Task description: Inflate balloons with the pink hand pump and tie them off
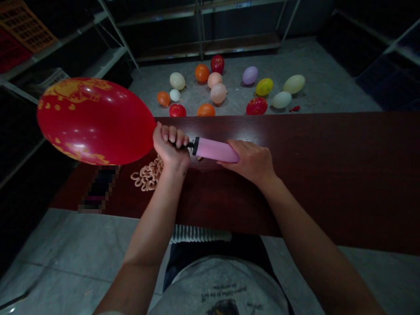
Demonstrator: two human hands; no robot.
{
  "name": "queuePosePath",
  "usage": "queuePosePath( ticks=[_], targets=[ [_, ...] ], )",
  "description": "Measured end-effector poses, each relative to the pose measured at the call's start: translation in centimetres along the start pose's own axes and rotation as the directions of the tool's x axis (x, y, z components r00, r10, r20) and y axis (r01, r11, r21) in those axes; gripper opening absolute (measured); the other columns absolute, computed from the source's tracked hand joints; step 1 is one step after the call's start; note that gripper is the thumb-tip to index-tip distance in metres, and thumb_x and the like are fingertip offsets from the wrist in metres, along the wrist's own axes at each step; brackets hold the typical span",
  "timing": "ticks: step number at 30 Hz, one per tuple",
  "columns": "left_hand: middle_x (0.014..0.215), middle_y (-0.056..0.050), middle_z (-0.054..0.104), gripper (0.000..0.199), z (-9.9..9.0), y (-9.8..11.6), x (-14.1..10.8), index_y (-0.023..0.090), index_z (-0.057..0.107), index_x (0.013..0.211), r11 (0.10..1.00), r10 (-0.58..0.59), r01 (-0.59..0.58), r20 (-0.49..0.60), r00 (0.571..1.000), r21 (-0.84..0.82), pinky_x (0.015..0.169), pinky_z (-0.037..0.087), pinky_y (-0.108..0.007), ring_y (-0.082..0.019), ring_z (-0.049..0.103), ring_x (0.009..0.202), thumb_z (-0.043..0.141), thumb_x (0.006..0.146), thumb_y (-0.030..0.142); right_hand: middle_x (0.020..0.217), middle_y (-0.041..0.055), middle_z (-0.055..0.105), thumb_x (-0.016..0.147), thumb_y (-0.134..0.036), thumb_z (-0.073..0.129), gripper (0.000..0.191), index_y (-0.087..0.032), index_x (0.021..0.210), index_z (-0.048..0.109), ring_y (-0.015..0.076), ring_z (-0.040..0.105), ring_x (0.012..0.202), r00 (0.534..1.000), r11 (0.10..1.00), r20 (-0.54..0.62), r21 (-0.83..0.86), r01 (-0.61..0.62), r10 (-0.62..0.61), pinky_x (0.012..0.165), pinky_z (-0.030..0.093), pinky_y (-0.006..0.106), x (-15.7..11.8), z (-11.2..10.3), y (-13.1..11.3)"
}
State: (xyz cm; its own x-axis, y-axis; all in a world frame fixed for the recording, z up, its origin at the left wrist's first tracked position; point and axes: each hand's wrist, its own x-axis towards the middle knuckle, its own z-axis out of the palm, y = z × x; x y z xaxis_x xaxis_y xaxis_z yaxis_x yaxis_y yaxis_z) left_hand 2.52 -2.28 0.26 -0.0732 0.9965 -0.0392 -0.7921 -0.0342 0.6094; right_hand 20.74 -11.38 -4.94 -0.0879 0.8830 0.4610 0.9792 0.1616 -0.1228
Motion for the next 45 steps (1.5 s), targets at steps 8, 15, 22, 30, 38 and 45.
queuePosePath(
  ticks=[8, 15, 22, 30, 38, 45],
  targets=[
    [0.044, 0.006, 0.021, 0.047, -1.1, 2.0, 1.4, 0.019, 0.018, 0.057, 0.997, 0.070, -0.071, -0.088, 0.994, -0.006, 0.038, 0.023, -0.023, -0.007, 0.020, 0.032, 0.035, 0.100, 0.027, 0.098, 0.0080, 0.071, 0.083, -0.073, 0.048, 0.064, -0.021, 0.116, 0.064, 0.0236, 0.062, 0.088, 0.999, 0.996, -0.034, -0.084, -0.013, 0.010, 0.068, 0.036, 0.031, 0.1, 0.7, 1.6],
    [0.043, 0.004, 0.024, 0.044, -4.0, 4.1, 3.9, 0.019, 0.020, 0.057, 0.985, 0.162, -0.166, -0.090, 0.983, -0.047, 0.039, 0.022, -0.025, -0.008, 0.022, 0.032, 0.032, 0.099, 0.025, 0.101, 0.0103, 0.069, 0.086, -0.068, 0.048, 0.060, -0.019, 0.118, 0.061, 0.0261, 0.059, 0.090, 0.999, 0.978, -0.032, -0.208, -0.013, 0.006, 0.074, 0.035, 0.035, 0.1, 0.6, 2.9],
    [0.042, 0.004, 0.024, 0.044, -4.8, 5.5, 4.6, 0.019, 0.020, 0.057, 0.981, 0.190, -0.194, -0.125, 0.974, -0.021, 0.042, 0.022, -0.027, -0.008, 0.023, 0.033, 0.030, 0.099, 0.027, 0.105, 0.0126, 0.067, 0.087, -0.067, 0.046, 0.062, -0.018, 0.121, 0.059, 0.0275, 0.058, 0.093, 0.999, 0.975, -0.036, -0.220, -0.020, 0.013, 0.076, 0.037, 0.037, 0.4, 0.0, 2.8],
    [0.045, 0.006, 0.021, 0.043, -2.9, 6.0, 2.4, 0.018, 0.017, 0.060, 0.970, 0.242, -0.241, 0.020, 0.970, -0.029, 0.045, 0.014, -0.026, -0.006, 0.019, 0.035, 0.023, 0.103, 0.024, 0.099, 0.0096, 0.070, 0.083, -0.071, 0.049, 0.063, -0.018, 0.115, 0.063, 0.0243, 0.061, 0.086, 0.998, 0.995, -0.068, -0.100, -0.001, -0.006, 0.071, 0.038, 0.033, 0.0, 0.4, 1.7],
    [0.040, 0.005, 0.024, 0.051, -1.1, 2.2, 0.5, 0.019, 0.024, 0.054, 0.977, 0.048, -0.056, 0.042, 0.998, 0.206, 0.041, 0.023, -0.024, -0.007, 0.021, 0.032, 0.033, 0.100, 0.038, 0.087, 0.0075, 0.071, 0.085, -0.066, 0.050, 0.056, -0.016, 0.105, 0.066, 0.0207, 0.062, 0.075, 0.998, 0.999, -0.037, -0.022, 0.042, -0.043, 0.062, 0.032, 0.031, -0.3, 0.1, -0.3],
    [0.037, 0.003, 0.024, 0.055, -1.0, 0.6, -0.1, 0.021, 0.030, 0.051, 0.965, -0.138, 0.128, 0.030, 0.990, 0.230, 0.038, 0.027, -0.023, -0.009, 0.024, 0.032, 0.028, 0.099, 0.049, 0.088, 0.0077, 0.071, 0.085, -0.067, 0.048, 0.057, -0.017, 0.107, 0.065, 0.0205, 0.060, 0.074, 1.000, 1.000, 0.015, 0.013, 0.024, -0.024, 0.061, 0.029, 0.031, -0.2, 0.2, -1.0]
  ],
)
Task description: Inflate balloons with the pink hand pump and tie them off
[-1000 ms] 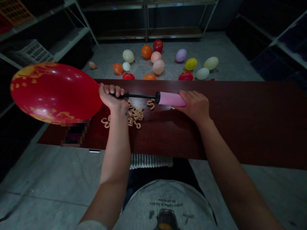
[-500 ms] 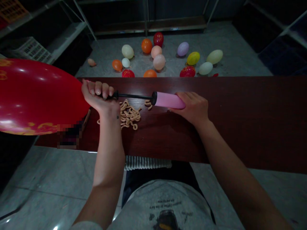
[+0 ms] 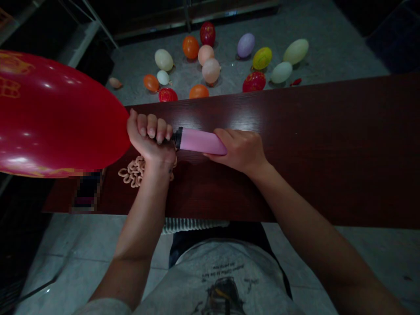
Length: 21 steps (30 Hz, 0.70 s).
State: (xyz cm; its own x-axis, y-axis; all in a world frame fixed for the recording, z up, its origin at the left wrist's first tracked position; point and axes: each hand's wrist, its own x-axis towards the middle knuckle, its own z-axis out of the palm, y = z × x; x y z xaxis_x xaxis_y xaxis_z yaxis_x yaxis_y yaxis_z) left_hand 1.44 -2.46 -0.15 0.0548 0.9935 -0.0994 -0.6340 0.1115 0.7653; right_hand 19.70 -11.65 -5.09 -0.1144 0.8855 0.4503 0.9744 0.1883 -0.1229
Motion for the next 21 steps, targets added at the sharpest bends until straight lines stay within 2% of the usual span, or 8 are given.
queuePosePath(
  ticks=[6, 13, 21],
  targets=[
    [0.038, 0.003, 0.023, 0.057, -1.0, 0.3, 0.8, 0.021, 0.028, 0.050, 0.996, 0.089, -0.091, 0.091, 0.992, 0.019, 0.040, 0.029, -0.025, -0.009, 0.026, 0.032, 0.033, 0.097, 0.052, 0.097, 0.0083, 0.071, 0.084, -0.072, 0.047, 0.063, -0.020, 0.115, 0.063, 0.0231, 0.061, 0.086, 1.000, 1.000, -0.024, 0.011, -0.017, 0.018, 0.067, 0.034, 0.032, 0.5, 0.7, 0.6],
    [0.039, 0.003, 0.023, 0.057, -1.9, 1.0, 1.5, 0.021, 0.029, 0.050, 0.971, 0.224, -0.227, 0.039, 0.974, 0.074, 0.042, 0.028, -0.027, -0.010, 0.028, 0.033, 0.033, 0.098, 0.052, 0.107, 0.0094, 0.069, 0.083, -0.073, 0.048, 0.066, -0.022, 0.122, 0.061, 0.0261, 0.059, 0.094, 0.998, 0.998, -0.018, -0.036, -0.057, 0.056, 0.073, 0.038, 0.034, 0.6, 0.6, 1.2],
    [0.039, 0.004, 0.022, 0.059, -3.5, 2.2, 2.8, 0.021, 0.026, 0.049, 0.959, 0.284, -0.284, 0.035, 0.958, -0.025, 0.041, 0.025, -0.028, -0.010, 0.024, 0.033, 0.039, 0.096, 0.054, 0.110, 0.0123, 0.067, 0.083, -0.072, 0.047, 0.068, -0.020, 0.126, 0.058, 0.0289, 0.057, 0.096, 0.997, 0.981, -0.039, -0.179, -0.070, 0.064, 0.077, 0.038, 0.037, 0.2, 0.5, 3.5]
  ],
)
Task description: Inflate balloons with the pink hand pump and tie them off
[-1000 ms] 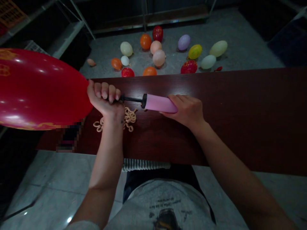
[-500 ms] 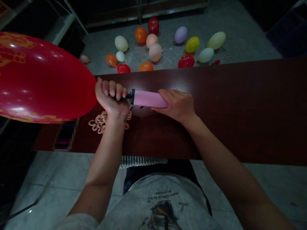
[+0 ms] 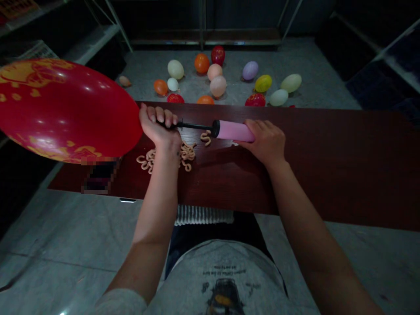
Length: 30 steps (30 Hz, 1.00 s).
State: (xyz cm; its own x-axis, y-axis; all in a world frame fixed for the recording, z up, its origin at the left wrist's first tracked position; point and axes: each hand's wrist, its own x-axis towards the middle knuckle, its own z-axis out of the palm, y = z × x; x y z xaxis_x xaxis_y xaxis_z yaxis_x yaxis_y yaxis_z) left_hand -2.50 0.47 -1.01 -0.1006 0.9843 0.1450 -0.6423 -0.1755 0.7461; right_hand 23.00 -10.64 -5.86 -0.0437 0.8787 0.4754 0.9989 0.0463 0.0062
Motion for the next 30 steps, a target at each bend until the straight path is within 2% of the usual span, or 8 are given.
queuePosePath(
  ticks=[5, 7, 10, 12, 16, 18, 24, 30],
  targets=[
    [0.039, 0.004, 0.021, 0.059, -1.1, 1.0, 0.9, 0.021, 0.024, 0.051, 0.994, -0.020, 0.015, -0.049, 0.999, -0.109, 0.040, 0.024, -0.027, -0.009, 0.023, 0.032, 0.035, 0.096, 0.057, 0.117, 0.0152, 0.065, 0.087, -0.068, 0.044, 0.065, -0.018, 0.127, 0.056, 0.0307, 0.056, 0.100, 1.000, 0.998, -0.016, -0.062, -0.004, 0.003, 0.081, 0.037, 0.041, 0.0, -0.5, 1.2],
    [0.039, 0.004, 0.019, 0.059, -1.5, 1.5, 1.2, 0.020, 0.024, 0.052, 0.997, -0.043, 0.037, -0.097, 0.994, -0.069, 0.040, 0.023, -0.027, -0.009, 0.022, 0.032, 0.031, 0.096, 0.059, 0.116, 0.0153, 0.065, 0.087, -0.067, 0.045, 0.064, -0.018, 0.127, 0.056, 0.0309, 0.056, 0.100, 1.000, 0.998, -0.030, -0.063, 0.005, -0.007, 0.081, 0.038, 0.041, 0.0, -0.6, 1.2],
    [0.040, 0.005, 0.017, 0.059, -1.5, 2.2, 1.2, 0.020, 0.022, 0.053, 1.000, 0.004, -0.001, -0.117, 0.993, 0.030, 0.040, 0.022, -0.027, -0.008, 0.020, 0.032, 0.031, 0.096, 0.059, 0.113, 0.0139, 0.067, 0.086, -0.067, 0.047, 0.063, -0.019, 0.126, 0.057, 0.0300, 0.058, 0.098, 0.998, 0.999, -0.054, -0.042, 0.013, -0.015, 0.079, 0.039, 0.039, 0.0, -0.5, 1.0],
    [0.041, 0.005, 0.016, 0.057, -1.1, 2.5, 0.9, 0.019, 0.021, 0.054, 0.999, 0.046, -0.045, -0.114, 0.992, 0.018, 0.041, 0.021, -0.026, -0.007, 0.020, 0.032, 0.031, 0.098, 0.054, 0.109, 0.0124, 0.068, 0.085, -0.068, 0.047, 0.063, -0.020, 0.123, 0.059, 0.0287, 0.059, 0.096, 0.998, 1.000, -0.068, -0.016, 0.007, -0.008, 0.077, 0.040, 0.037, -0.2, -0.4, 0.8],
    [0.044, 0.005, 0.019, 0.049, 0.6, 2.7, -0.5, 0.018, 0.020, 0.057, 0.972, 0.070, -0.098, -0.131, 0.989, -0.216, 0.042, 0.016, -0.025, -0.006, 0.020, 0.033, 0.026, 0.103, 0.032, 0.103, 0.0099, 0.070, 0.083, -0.070, 0.049, 0.062, -0.021, 0.117, 0.062, 0.0267, 0.060, 0.092, 0.999, 0.999, -0.049, 0.040, -0.002, 0.004, 0.073, 0.040, 0.034, -0.5, -0.5, 0.6],
    [0.045, 0.006, 0.020, 0.046, 1.6, 2.5, -1.2, 0.018, 0.020, 0.059, 0.957, 0.064, -0.098, -0.130, 0.990, -0.274, 0.042, 0.015, -0.025, -0.006, 0.020, 0.033, 0.027, 0.103, 0.026, 0.101, 0.0093, 0.070, 0.083, -0.071, 0.049, 0.062, -0.021, 0.117, 0.063, 0.0262, 0.060, 0.090, 0.999, 0.998, -0.030, 0.061, -0.011, 0.012, 0.072, 0.038, 0.034, -0.6, -0.7, 0.4],
    [0.043, 0.005, 0.021, 0.051, 3.2, 0.4, -2.4, 0.018, 0.023, 0.055, 0.999, -0.013, 0.006, -0.139, 0.990, -0.052, 0.040, 0.020, -0.025, -0.006, 0.020, 0.033, 0.030, 0.102, 0.038, 0.099, 0.0084, 0.071, 0.083, -0.069, 0.051, 0.060, -0.021, 0.117, 0.064, 0.0241, 0.062, 0.087, 1.000, 0.991, 0.013, 0.137, 0.004, -0.006, 0.068, 0.036, 0.032, -0.4, -1.2, -1.2],
    [0.040, 0.003, 0.023, 0.057, 4.5, -1.8, -4.2, 0.019, 0.028, 0.051, 0.995, -0.072, 0.073, -0.030, 0.997, 0.061, 0.039, 0.024, -0.026, -0.009, 0.024, 0.033, 0.033, 0.100, 0.048, 0.095, 0.0081, 0.072, 0.084, -0.069, 0.047, 0.061, -0.020, 0.116, 0.065, 0.0225, 0.063, 0.082, 0.998, 0.984, 0.053, 0.180, 0.020, -0.030, 0.063, 0.035, 0.031, -0.6, -1.2, -2.6]
  ],
)
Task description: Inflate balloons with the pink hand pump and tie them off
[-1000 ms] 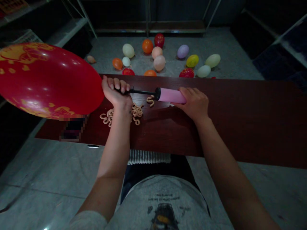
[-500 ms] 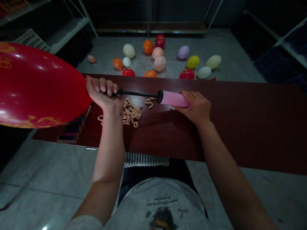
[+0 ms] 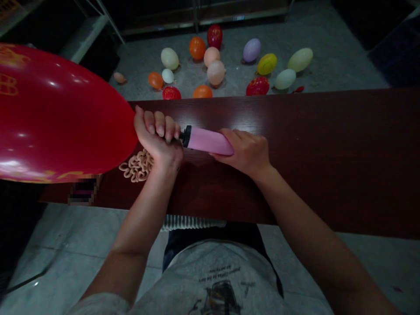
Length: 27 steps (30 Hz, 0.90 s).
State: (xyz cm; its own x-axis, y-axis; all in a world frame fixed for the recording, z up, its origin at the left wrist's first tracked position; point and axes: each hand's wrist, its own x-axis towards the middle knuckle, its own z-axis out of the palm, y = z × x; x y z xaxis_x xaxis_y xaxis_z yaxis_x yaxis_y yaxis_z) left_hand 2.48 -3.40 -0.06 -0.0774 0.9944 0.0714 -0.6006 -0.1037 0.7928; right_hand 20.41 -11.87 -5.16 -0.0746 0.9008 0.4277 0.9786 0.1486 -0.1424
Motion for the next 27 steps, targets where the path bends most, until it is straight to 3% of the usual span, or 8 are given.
queuePosePath(
  ticks=[10, 16, 22, 27],
  targets=[
    [0.041, 0.003, 0.021, 0.057, -0.9, 0.3, 0.7, 0.020, 0.026, 0.048, 0.993, 0.054, -0.044, 0.096, 0.994, -0.112, 0.040, 0.024, -0.028, -0.009, 0.025, 0.033, 0.038, 0.100, 0.041, 0.106, 0.0081, 0.072, 0.083, -0.073, 0.048, 0.066, -0.021, 0.119, 0.064, 0.0227, 0.064, 0.089, 0.999, 0.999, -0.049, 0.040, 0.017, -0.015, 0.072, 0.040, 0.031, 0.8, 0.7, 0.1],
    [0.045, 0.004, 0.017, 0.052, -0.7, 1.3, 1.1, 0.020, 0.020, 0.051, 0.964, 0.093, -0.099, -0.036, 0.995, -0.248, 0.039, 0.017, -0.028, -0.008, 0.018, 0.032, 0.025, 0.102, 0.027, 0.107, 0.0085, 0.071, 0.083, -0.073, 0.048, 0.068, -0.021, 0.124, 0.062, 0.0236, 0.063, 0.091, 0.998, 1.000, -0.058, -0.018, 0.013, -0.014, 0.074, 0.040, 0.031, 1.0, 1.0, -0.3],
    [0.042, 0.005, 0.016, 0.059, -3.2, 1.3, 3.5, 0.020, 0.025, 0.049, 0.977, 0.089, -0.087, 0.001, 0.996, -0.193, 0.040, 0.021, -0.028, -0.008, 0.020, 0.033, 0.040, 0.098, 0.048, 0.105, 0.0100, 0.070, 0.083, -0.072, 0.047, 0.068, -0.021, 0.125, 0.061, 0.0247, 0.062, 0.090, 0.996, 0.987, -0.086, -0.157, 0.016, -0.029, 0.073, 0.040, 0.033, 0.8, 0.7, 1.3],
    [0.041, 0.005, 0.019, 0.059, -5.0, 2.3, 4.6, 0.020, 0.030, 0.050, 0.951, 0.090, -0.100, -0.048, 0.995, -0.292, 0.039, 0.022, -0.027, -0.008, 0.021, 0.033, 0.037, 0.097, 0.055, 0.113, 0.0127, 0.068, 0.085, -0.070, 0.046, 0.071, -0.019, 0.134, 0.054, 0.0276, 0.060, 0.095, 0.996, 0.975, -0.083, -0.222, 0.020, -0.039, 0.077, 0.041, 0.036, 0.7, 0.2, 3.0]
  ],
)
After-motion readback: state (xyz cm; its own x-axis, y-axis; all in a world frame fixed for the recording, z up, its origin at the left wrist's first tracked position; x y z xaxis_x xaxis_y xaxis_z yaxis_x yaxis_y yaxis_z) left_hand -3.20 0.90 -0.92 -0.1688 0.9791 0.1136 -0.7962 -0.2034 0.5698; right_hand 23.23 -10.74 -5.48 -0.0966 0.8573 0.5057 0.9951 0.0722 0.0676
